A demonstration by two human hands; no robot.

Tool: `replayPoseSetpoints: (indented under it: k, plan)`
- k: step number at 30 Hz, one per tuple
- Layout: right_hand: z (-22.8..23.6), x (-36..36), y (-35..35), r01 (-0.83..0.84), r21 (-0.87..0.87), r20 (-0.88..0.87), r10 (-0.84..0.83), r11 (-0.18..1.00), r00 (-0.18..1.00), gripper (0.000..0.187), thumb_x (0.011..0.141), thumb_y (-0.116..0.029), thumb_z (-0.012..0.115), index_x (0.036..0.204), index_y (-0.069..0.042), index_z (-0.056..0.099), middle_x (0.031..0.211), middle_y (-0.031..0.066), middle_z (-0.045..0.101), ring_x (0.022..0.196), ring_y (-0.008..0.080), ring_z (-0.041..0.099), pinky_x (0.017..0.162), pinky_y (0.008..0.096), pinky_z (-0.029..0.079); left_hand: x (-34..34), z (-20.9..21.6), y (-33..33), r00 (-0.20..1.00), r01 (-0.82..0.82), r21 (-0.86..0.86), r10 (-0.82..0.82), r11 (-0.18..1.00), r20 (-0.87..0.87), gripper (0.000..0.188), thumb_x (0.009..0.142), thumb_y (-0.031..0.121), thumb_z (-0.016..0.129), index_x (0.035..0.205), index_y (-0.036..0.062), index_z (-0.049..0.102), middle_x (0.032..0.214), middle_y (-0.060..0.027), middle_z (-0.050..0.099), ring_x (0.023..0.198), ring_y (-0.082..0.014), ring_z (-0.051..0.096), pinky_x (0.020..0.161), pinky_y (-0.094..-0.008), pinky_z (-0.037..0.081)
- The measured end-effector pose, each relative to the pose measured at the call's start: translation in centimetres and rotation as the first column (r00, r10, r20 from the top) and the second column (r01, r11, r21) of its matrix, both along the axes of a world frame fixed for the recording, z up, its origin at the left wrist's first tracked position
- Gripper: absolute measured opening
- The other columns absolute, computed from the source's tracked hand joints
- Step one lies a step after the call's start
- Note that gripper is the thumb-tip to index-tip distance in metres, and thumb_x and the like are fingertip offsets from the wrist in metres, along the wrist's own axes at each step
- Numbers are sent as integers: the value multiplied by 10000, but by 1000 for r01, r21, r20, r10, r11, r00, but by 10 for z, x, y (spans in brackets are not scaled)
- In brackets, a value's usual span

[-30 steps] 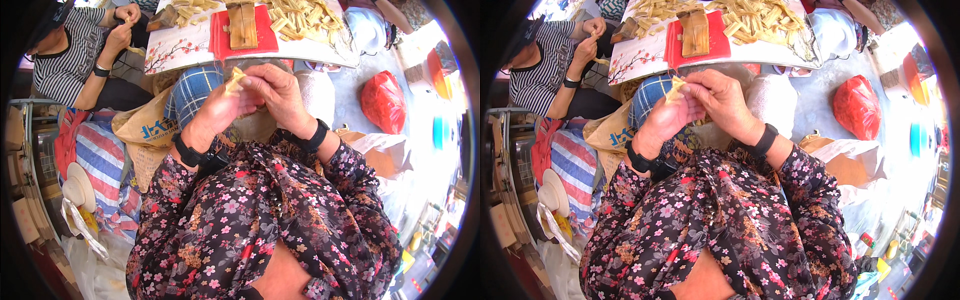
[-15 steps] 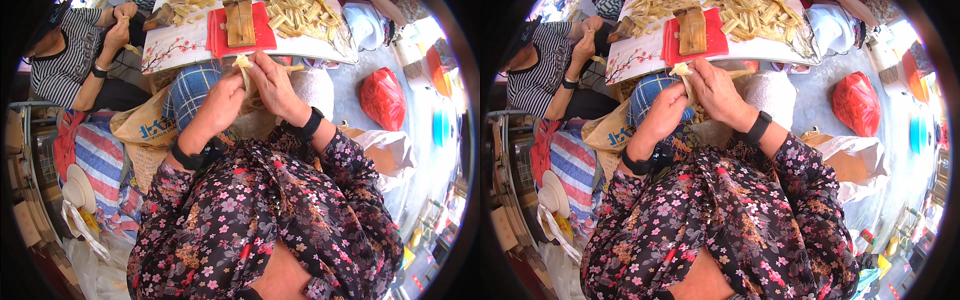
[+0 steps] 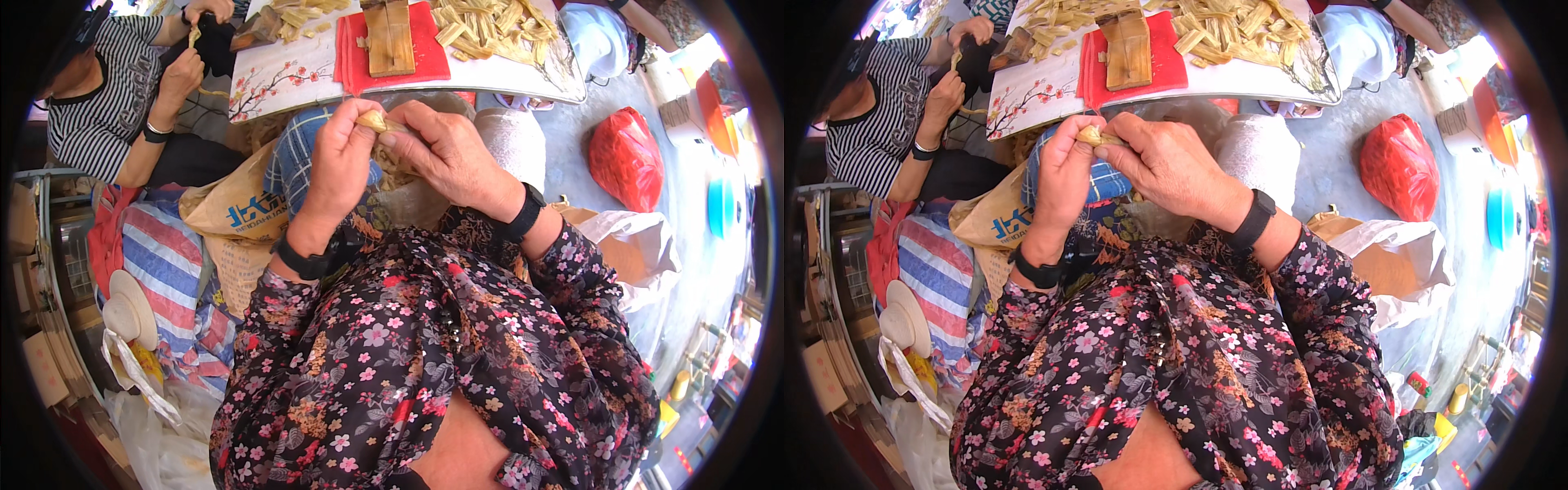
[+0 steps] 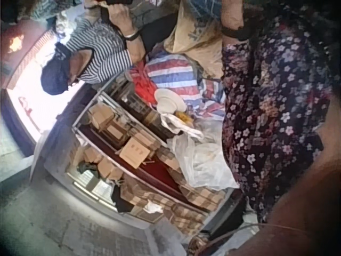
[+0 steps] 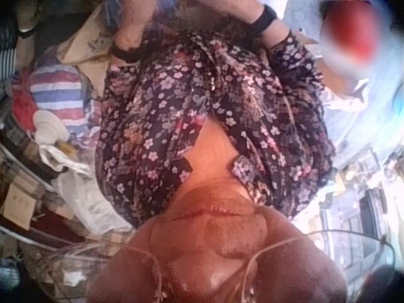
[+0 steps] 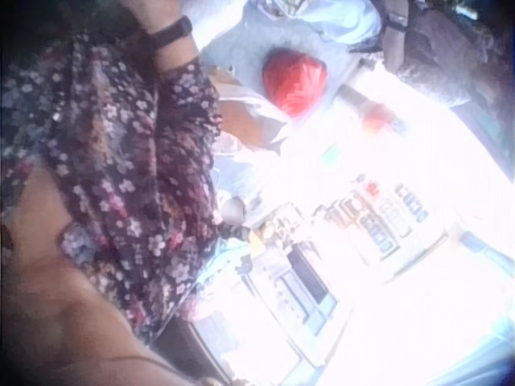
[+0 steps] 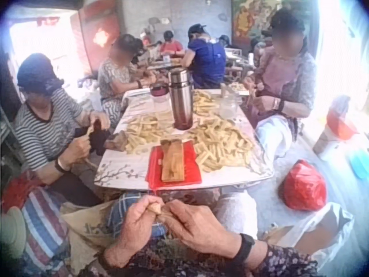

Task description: The person picks up long strips of food material, folds and rolls them into bundles by hand, and places them into a large bag while sitting at a table.

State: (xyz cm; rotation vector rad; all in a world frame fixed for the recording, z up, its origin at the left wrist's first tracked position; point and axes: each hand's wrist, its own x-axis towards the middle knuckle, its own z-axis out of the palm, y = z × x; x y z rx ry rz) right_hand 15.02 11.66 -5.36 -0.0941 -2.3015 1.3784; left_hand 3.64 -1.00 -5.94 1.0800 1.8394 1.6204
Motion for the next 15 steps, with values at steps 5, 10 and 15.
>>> replayPoseSetpoints:
  k: [5, 10, 15]
  plan:
    - [-15, -5, 10, -162, -500, -170, 87, 851, 982, 157, 895, -154, 617, 949, -16, 669, 694, -48, 577, 623, 15, 474, 512, 206, 385, -9, 2, -8, 876, 179, 139, -222, 974, 428, 198, 955, 88, 447, 1103, -22, 519, 1018, -50, 569, 948, -119, 552, 884, -277, 453]
    - [-4, 4, 8, -227, -804, -43, 328, 549, 944, 138, 910, -161, 607, 979, -52, 658, 731, -36, 599, 600, 9, 434, 511, 160, 350, -6, 6, -4, 999, 6, 41, -4, 999, -39, 165, 948, 103, 513, 1047, -20, 558, 874, -21, 613, 779, -72, 569, 717, -223, 481]
    - [-3, -6, 7, -193, -822, -136, 145, 535, 980, 102, 929, -148, 569, 973, -57, 561, 715, -51, 544, 563, 3, 397, 464, 157, 280, 16, 20, 2, 993, -114, 86, 110, 990, 47, 154, 924, 85, 561, 1007, -30, 619, 825, -46, 652, 740, -86, 607, 666, -226, 495]
